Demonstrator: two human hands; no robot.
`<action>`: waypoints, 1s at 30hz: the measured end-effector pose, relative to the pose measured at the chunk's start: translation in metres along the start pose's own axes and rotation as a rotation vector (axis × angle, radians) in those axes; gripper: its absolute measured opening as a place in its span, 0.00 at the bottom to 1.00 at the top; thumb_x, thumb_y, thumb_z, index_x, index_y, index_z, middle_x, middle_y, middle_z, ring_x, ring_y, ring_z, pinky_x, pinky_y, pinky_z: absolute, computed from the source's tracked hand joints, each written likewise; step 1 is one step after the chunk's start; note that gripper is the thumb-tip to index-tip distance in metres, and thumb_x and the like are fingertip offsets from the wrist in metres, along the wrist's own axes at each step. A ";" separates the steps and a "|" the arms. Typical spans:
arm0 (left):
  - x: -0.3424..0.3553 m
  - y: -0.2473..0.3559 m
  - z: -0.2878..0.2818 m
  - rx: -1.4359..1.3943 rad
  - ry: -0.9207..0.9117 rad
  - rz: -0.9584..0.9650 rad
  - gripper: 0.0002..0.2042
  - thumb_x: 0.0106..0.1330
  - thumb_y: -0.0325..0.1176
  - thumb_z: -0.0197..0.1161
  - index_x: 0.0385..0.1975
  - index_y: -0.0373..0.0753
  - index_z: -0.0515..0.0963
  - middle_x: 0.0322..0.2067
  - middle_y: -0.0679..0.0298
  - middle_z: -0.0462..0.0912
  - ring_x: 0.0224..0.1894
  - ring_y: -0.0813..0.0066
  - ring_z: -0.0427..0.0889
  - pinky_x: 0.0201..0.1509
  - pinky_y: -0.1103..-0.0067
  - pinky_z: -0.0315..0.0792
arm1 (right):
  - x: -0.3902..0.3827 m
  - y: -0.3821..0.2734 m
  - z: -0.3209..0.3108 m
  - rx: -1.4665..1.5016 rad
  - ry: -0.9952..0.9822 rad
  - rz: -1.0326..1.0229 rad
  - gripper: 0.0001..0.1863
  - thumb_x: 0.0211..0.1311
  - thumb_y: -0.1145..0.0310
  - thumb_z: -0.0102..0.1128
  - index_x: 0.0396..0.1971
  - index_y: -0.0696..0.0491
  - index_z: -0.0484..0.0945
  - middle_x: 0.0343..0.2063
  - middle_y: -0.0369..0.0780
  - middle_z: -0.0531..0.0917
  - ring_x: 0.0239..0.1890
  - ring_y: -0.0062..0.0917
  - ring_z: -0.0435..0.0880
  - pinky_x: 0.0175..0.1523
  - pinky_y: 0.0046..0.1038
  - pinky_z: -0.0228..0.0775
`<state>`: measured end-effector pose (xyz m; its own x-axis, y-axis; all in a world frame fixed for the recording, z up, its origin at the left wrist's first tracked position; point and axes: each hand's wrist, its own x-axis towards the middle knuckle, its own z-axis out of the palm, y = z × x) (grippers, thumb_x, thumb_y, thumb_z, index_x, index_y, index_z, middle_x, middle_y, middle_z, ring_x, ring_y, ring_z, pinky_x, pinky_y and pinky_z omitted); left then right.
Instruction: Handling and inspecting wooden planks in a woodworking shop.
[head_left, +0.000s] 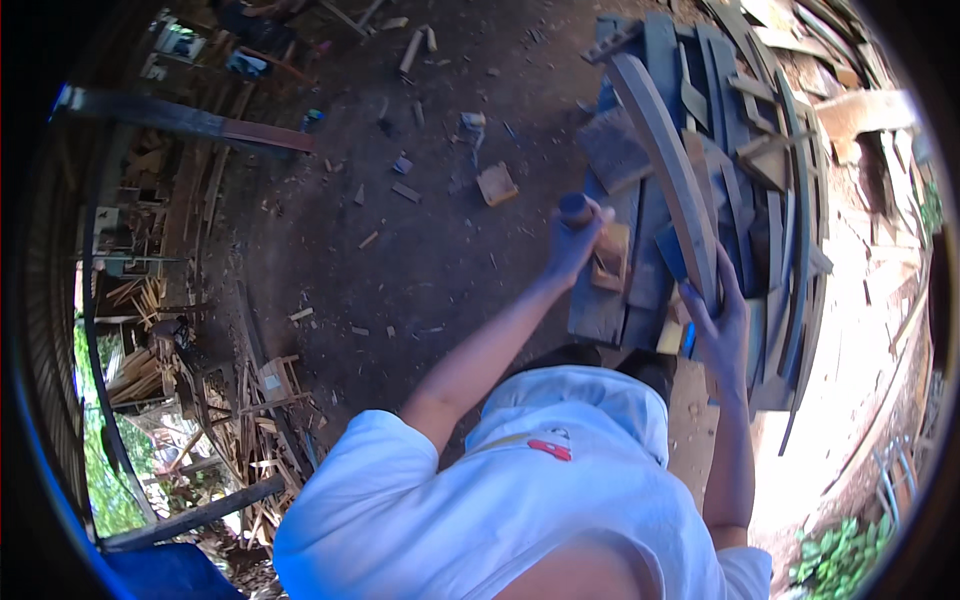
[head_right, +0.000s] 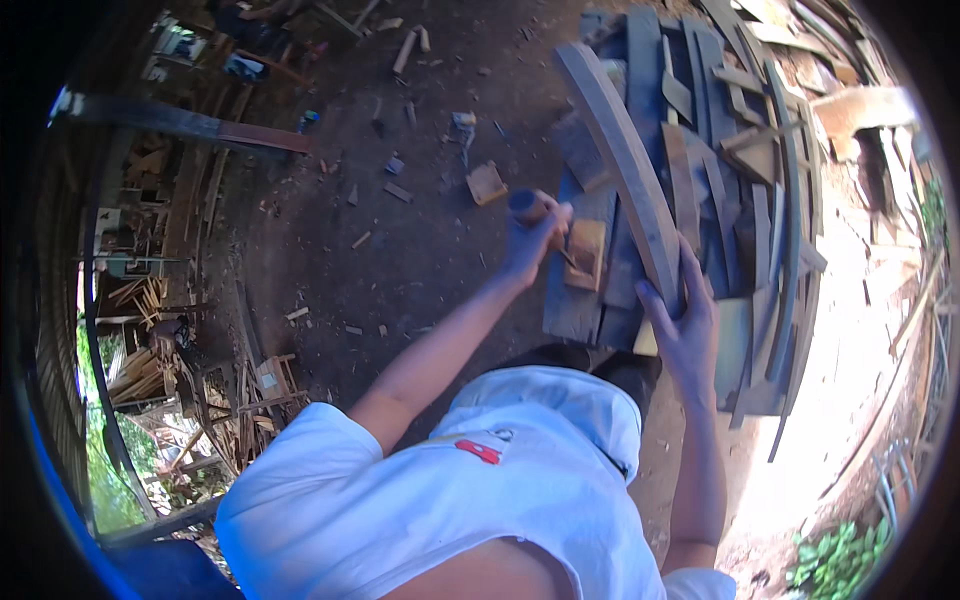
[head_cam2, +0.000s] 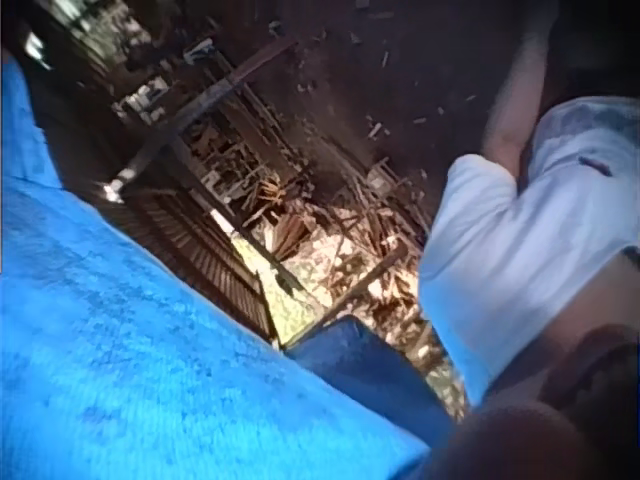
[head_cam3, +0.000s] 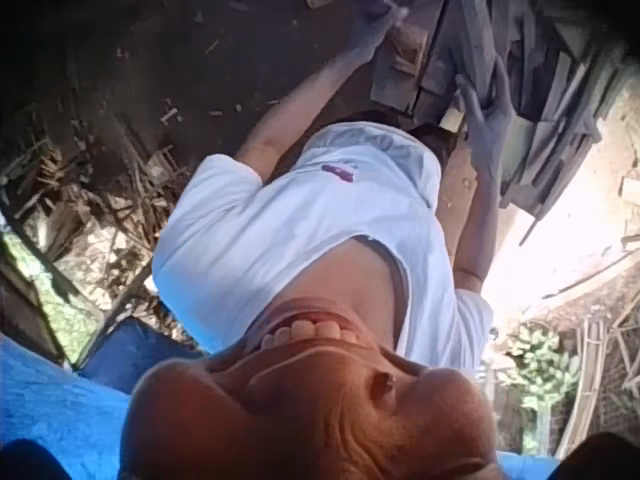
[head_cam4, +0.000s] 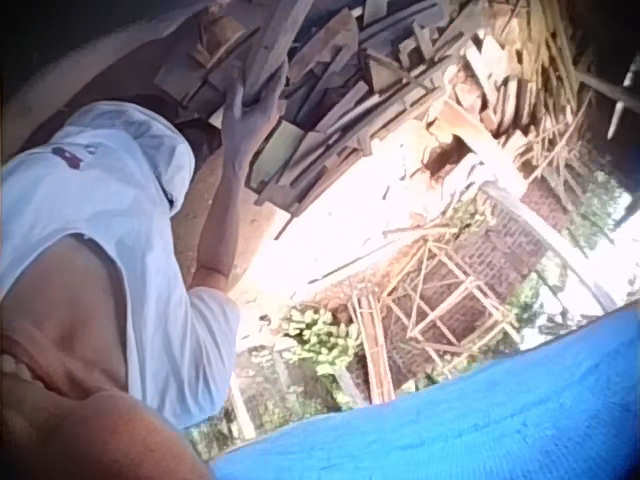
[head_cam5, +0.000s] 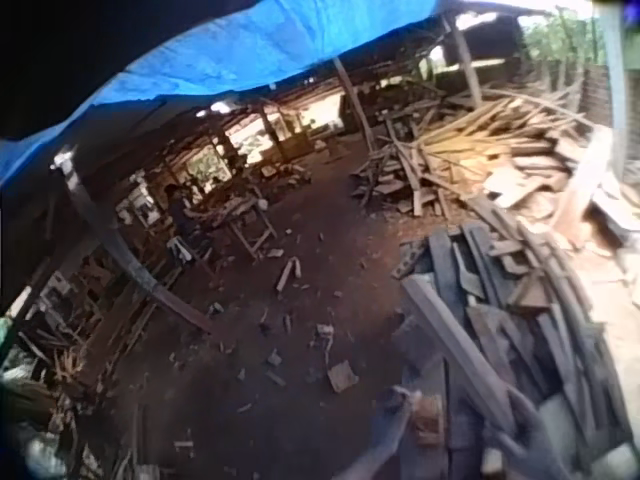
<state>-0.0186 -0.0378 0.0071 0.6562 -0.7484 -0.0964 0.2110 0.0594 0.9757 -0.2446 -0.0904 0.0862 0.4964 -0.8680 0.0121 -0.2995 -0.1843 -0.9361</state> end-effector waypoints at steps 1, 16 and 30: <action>0.004 0.002 0.000 0.014 0.015 0.062 0.09 0.59 0.29 0.66 0.22 0.41 0.73 0.20 0.70 0.75 0.25 0.83 0.75 0.34 0.83 0.69 | -0.001 0.002 -0.001 -0.021 0.004 0.011 0.35 0.55 0.61 0.66 0.64 0.48 0.66 0.50 0.48 0.79 0.52 0.35 0.79 0.57 0.34 0.68; 0.002 0.014 0.020 -0.033 0.085 0.110 0.08 0.58 0.25 0.66 0.22 0.37 0.73 0.19 0.67 0.75 0.24 0.78 0.76 0.40 0.74 0.75 | -0.022 0.029 0.002 -0.045 0.022 0.133 0.37 0.55 0.51 0.65 0.65 0.43 0.64 0.45 0.48 0.82 0.44 0.34 0.84 0.52 0.36 0.75; 0.013 0.009 0.034 0.023 0.013 0.114 0.07 0.57 0.26 0.67 0.24 0.37 0.74 0.20 0.65 0.78 0.26 0.77 0.79 0.37 0.77 0.74 | -0.014 0.035 0.002 -0.083 0.013 0.161 0.37 0.55 0.52 0.65 0.65 0.42 0.64 0.46 0.48 0.82 0.44 0.35 0.84 0.52 0.36 0.75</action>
<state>-0.0328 -0.0691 0.0209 0.6841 -0.7293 0.0133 0.1180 0.1286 0.9847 -0.2607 -0.0834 0.0529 0.4266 -0.8950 -0.1304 -0.4403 -0.0796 -0.8943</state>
